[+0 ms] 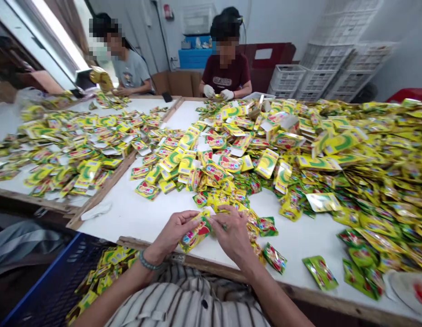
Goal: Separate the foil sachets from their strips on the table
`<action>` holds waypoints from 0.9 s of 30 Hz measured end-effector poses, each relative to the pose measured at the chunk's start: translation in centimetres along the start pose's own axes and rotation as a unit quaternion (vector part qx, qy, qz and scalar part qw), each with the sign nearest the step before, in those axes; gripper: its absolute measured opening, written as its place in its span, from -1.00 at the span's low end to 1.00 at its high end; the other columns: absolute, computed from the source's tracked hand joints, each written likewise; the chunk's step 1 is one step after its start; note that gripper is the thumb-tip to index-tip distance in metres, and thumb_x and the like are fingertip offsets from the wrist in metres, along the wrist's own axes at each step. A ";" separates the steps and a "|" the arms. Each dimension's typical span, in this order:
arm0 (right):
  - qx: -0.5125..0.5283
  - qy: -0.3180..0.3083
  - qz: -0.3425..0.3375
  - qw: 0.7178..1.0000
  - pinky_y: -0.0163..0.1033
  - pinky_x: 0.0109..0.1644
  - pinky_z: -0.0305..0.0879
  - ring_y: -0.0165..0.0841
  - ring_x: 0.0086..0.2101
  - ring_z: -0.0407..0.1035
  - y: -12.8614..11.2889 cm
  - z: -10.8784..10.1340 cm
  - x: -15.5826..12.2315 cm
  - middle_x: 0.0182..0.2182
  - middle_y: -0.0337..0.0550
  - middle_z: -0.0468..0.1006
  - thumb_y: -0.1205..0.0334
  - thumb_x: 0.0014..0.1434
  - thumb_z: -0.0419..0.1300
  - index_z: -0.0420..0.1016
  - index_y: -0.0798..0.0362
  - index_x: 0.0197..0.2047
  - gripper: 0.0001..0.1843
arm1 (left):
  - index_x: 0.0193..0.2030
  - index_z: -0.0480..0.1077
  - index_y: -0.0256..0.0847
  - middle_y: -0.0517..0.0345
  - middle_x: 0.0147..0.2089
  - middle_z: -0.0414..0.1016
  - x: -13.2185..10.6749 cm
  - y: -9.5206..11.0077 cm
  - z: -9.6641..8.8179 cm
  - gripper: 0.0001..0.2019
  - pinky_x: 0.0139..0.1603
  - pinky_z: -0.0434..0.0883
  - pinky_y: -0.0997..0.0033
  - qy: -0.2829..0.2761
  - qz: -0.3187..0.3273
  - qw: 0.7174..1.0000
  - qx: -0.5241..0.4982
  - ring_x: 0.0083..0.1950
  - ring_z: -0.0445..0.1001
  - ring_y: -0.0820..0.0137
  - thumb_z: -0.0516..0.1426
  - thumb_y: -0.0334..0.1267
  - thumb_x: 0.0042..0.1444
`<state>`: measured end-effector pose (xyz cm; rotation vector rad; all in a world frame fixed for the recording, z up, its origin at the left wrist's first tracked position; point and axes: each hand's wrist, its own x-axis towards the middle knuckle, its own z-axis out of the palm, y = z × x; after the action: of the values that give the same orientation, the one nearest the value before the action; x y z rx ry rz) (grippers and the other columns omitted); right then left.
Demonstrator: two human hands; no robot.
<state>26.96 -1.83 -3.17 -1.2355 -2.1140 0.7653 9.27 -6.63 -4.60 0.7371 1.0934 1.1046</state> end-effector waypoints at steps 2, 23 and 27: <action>0.031 -0.055 -0.004 0.998 0.07 0.06 0.11 -0.05 0.01 0.37 -0.2 0.2 -0.2 -0.21 -0.11 0.62 0.07 0.24 0.16 0.66 -0.13 -0.38 -0.73 | -0.17 0.57 -0.29 0.07 -0.26 0.63 0.0 -0.1 -0.1 -0.59 -0.23 0.43 0.42 -0.005 0.007 1.000 0.014 -0.32 0.53 0.36 0.34 -0.02 -0.09; 0.077 0.108 0.048 0.990 -0.19 -0.13 0.31 -0.29 -0.26 0.42 1.8 -0.1 2.5 -0.29 -0.14 0.60 0.27 0.21 0.10 0.51 0.02 -0.32 -0.84 | 0.01 0.33 -0.21 0.12 -0.08 0.55 0.3 12.0 -11.4 -0.38 -0.22 0.42 0.36 0.360 0.177 0.890 0.218 -0.19 0.48 0.35 0.34 0.01 -0.18; -0.006 0.154 0.109 0.982 -0.17 -0.13 0.26 -0.27 -0.29 0.40 4.3 -1.5 6.5 -0.37 -0.15 0.57 0.19 0.23 0.10 0.49 0.03 -0.35 -0.80 | 0.29 0.01 -0.17 -0.09 0.30 0.23 1.4 14.0 -12.6 -0.01 -0.16 0.42 0.34 0.541 0.310 0.708 0.331 -0.09 0.43 0.37 0.39 -0.08 -0.27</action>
<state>27.77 6.04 -4.02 -1.5037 -1.7555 0.6061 -7.06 -1.51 3.35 1.0819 2.4615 1.8365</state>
